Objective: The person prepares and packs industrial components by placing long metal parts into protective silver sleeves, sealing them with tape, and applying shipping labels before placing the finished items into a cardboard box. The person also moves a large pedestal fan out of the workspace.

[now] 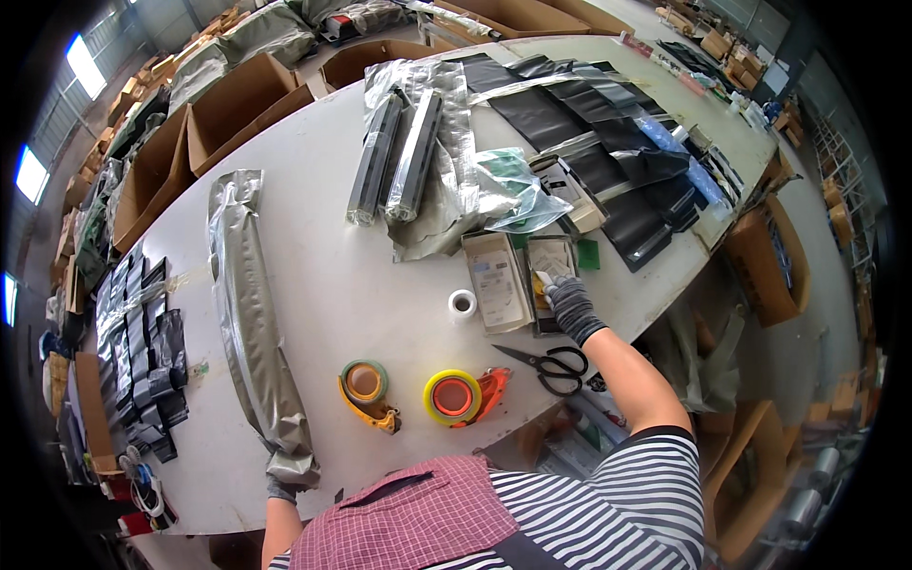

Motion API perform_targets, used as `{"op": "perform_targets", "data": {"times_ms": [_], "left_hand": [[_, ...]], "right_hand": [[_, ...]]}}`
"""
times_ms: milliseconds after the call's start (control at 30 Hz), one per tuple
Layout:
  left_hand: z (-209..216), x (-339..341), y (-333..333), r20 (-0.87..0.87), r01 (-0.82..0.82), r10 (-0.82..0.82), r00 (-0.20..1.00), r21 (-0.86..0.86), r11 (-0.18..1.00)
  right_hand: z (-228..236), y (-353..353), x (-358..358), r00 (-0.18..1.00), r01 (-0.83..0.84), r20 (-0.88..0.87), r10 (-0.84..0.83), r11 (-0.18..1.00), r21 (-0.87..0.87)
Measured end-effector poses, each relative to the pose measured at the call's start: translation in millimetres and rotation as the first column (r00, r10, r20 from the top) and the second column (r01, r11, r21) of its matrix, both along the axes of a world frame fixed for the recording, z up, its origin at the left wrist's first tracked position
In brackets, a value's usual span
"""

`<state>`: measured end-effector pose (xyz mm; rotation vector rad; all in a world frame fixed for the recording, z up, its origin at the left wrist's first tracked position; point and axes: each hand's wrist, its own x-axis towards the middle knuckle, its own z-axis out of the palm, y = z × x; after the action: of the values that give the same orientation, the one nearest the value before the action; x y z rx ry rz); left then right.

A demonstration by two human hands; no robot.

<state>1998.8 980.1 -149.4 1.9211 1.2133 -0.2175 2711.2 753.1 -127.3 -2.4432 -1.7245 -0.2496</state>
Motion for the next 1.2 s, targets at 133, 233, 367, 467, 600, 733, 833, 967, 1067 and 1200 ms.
{"op": "perform_targets", "data": {"times_ms": [133, 233, 367, 467, 600, 733, 833, 967, 1067, 1200], "left_hand": [[22, 24, 2, -0.030, 0.050, -0.055, 0.998, -0.142, 0.989], [-4, -19, 4, 0.181, -0.183, 0.259, 0.949, -0.355, 0.917], [5, -26, -11, 0.338, -0.516, 0.518, 0.786, -0.104, 0.850], [35, -24, -33, 0.448, -0.651, 0.509, 0.736, 0.258, 0.714], [133, 24, -58, 0.270, -0.068, -0.116, 0.956, 0.585, 0.808], [115, 1, -69, -0.104, 0.225, -0.205, 0.973, 0.617, 0.754], [141, 17, -71, -0.058, 0.254, -0.289, 0.955, 0.662, 0.705], [175, 13, -68, -0.031, 0.362, -0.439, 0.898, 0.620, 0.696], [144, -5, -56, 0.075, 0.275, -0.438, 0.896, 0.680, 0.679], [134, -27, -45, 0.176, 0.187, -0.442, 0.879, 0.727, 0.661]], "right_hand": [[32, -6, -5, 0.997, 0.071, -0.043, -0.061, 0.960, 0.271], [46, 0, -4, 0.922, 0.333, -0.335, -0.192, 0.835, 0.438], [72, -6, -19, 0.560, 0.661, -0.827, -0.056, 0.632, 0.405], [84, -8, -42, 0.437, 0.689, -0.887, 0.152, 0.577, 0.438], [103, -24, -95, 0.185, 0.711, -0.880, 0.437, 0.559, 0.427], [121, -23, -215, 0.183, 0.660, -0.976, 0.115, 0.722, 0.209], [106, -23, -272, -0.286, 0.734, -0.867, 0.409, 0.675, 0.076], [118, 2, -380, -0.437, 0.728, -0.756, 0.488, 0.686, 0.022], [123, 10, -453, -0.493, 0.560, -0.770, 0.404, 0.825, 0.074], [161, 10, -526, -0.344, 0.148, -0.939, -0.033, 0.985, -0.089]]}}
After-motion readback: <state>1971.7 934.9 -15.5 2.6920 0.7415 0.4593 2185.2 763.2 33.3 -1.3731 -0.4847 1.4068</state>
